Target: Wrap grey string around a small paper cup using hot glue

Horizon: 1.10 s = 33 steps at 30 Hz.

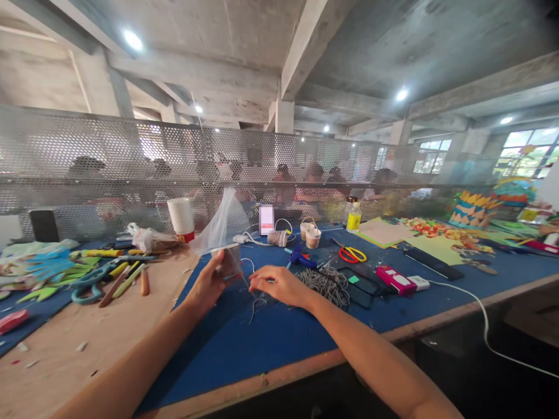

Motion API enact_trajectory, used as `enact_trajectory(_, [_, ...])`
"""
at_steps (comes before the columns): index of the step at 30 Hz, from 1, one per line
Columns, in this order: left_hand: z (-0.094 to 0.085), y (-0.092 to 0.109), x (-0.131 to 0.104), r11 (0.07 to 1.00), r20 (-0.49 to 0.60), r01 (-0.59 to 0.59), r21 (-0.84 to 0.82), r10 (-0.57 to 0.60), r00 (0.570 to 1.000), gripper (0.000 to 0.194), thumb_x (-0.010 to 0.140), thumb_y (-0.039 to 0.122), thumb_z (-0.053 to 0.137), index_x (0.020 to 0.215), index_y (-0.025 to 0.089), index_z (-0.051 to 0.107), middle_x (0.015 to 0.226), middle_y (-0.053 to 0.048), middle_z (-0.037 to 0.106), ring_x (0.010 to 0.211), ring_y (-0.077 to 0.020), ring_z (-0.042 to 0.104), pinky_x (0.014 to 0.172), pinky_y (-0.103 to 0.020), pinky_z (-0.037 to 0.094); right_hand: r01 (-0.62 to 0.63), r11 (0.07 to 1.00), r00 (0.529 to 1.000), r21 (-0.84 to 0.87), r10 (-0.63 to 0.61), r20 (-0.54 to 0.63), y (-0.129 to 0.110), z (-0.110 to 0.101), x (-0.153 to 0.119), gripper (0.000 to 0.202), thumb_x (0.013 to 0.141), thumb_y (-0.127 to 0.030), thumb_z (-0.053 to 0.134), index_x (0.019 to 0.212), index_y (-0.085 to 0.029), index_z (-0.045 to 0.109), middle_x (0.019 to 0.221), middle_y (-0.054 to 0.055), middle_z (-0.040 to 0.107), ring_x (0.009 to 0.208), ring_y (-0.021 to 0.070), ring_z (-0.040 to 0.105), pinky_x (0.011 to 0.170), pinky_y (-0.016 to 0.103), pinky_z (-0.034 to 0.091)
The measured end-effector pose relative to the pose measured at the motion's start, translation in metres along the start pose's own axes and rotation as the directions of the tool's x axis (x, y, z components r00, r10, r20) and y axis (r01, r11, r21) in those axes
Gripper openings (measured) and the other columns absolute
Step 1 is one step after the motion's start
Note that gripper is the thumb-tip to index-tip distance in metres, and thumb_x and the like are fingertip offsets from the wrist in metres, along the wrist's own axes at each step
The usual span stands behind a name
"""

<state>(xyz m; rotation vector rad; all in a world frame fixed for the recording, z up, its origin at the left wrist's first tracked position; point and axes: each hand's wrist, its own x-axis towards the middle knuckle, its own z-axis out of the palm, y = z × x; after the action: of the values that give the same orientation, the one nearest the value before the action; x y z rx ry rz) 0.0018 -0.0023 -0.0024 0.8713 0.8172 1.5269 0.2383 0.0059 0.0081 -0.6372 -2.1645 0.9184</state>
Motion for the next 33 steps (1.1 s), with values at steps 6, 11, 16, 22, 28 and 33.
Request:
enact_trajectory(6, [0.001,0.009,-0.003,0.990,0.100,0.068,-0.126,-0.055,0.993,0.039,0.093,0.037,0.073,0.124,0.013,0.069,0.109,-0.015,0.082,0.097,-0.0290,0.080,0.072,-0.034,0.067,-0.444,0.715,0.840,-0.539,0.123,-0.528,0.014,-0.063,0.009,0.022,0.104,-0.033,0.056,0.108,-0.022,0.074,0.105,0.006,0.078,0.096,0.0194,0.073,0.083,0.027,0.051])
enact_trajectory(11, [-0.003,0.006,-0.002,0.989,0.161,0.081,-0.120,-0.061,0.985,0.036,0.096,0.035,0.071,0.125,0.013,0.069,0.111,-0.015,0.082,0.099,-0.0305,0.080,0.074,-0.037,0.068,-0.586,0.352,0.806,-0.729,0.346,-0.480,0.038,-0.094,0.005,0.025,0.105,-0.033,0.053,0.113,-0.021,0.073,0.123,0.011,0.076,0.113,0.0253,0.072,0.089,0.031,0.051])
enact_trajectory(16, [-0.002,0.004,-0.002,0.992,0.182,0.096,-0.085,-0.080,0.980,0.036,0.098,0.036,0.067,0.125,0.011,0.070,0.111,-0.017,0.082,0.096,-0.0292,0.080,0.075,-0.037,0.067,-0.576,0.284,0.793,-0.767,0.424,-0.438,0.061,-0.087,0.000,0.034,0.095,-0.037,0.069,0.120,-0.014,0.072,0.136,0.021,0.069,0.125,0.0332,0.067,0.094,0.037,0.052])
enact_trajectory(22, [0.000,0.002,-0.004,0.991,0.177,0.110,-0.076,-0.095,0.980,0.036,0.098,0.036,0.066,0.124,0.011,0.071,0.111,-0.017,0.082,0.094,-0.0285,0.081,0.075,-0.036,0.067,-0.555,0.259,0.800,-0.790,0.424,-0.423,0.067,-0.076,0.002,0.032,0.097,-0.030,0.066,0.122,-0.012,0.068,0.124,0.023,0.073,0.122,0.0335,0.069,0.097,0.041,0.052])
enact_trajectory(28, [0.004,0.002,-0.007,0.991,0.175,0.116,-0.070,-0.103,0.979,0.034,0.096,0.035,0.067,0.120,0.012,0.073,0.109,-0.016,0.082,0.092,-0.0289,0.081,0.075,-0.037,0.068,-0.563,0.259,0.810,-0.785,0.364,-0.461,0.068,-0.074,-0.002,0.036,0.095,-0.026,0.065,0.127,-0.011,0.061,0.126,0.023,0.071,0.119,0.0319,0.070,0.094,0.038,0.052])
enact_trajectory(33, [0.008,0.003,-0.010,0.991,0.156,0.122,-0.050,-0.113,0.981,0.031,0.098,0.034,0.064,0.118,0.012,0.075,0.110,-0.017,0.082,0.092,-0.0295,0.081,0.073,-0.036,0.068,-0.594,0.337,0.803,-0.730,0.293,-0.518,0.062,-0.083,-0.008,0.039,0.096,-0.024,0.063,0.133,-0.017,0.054,0.133,0.018,0.068,0.112,0.0270,0.073,0.089,0.033,0.051])
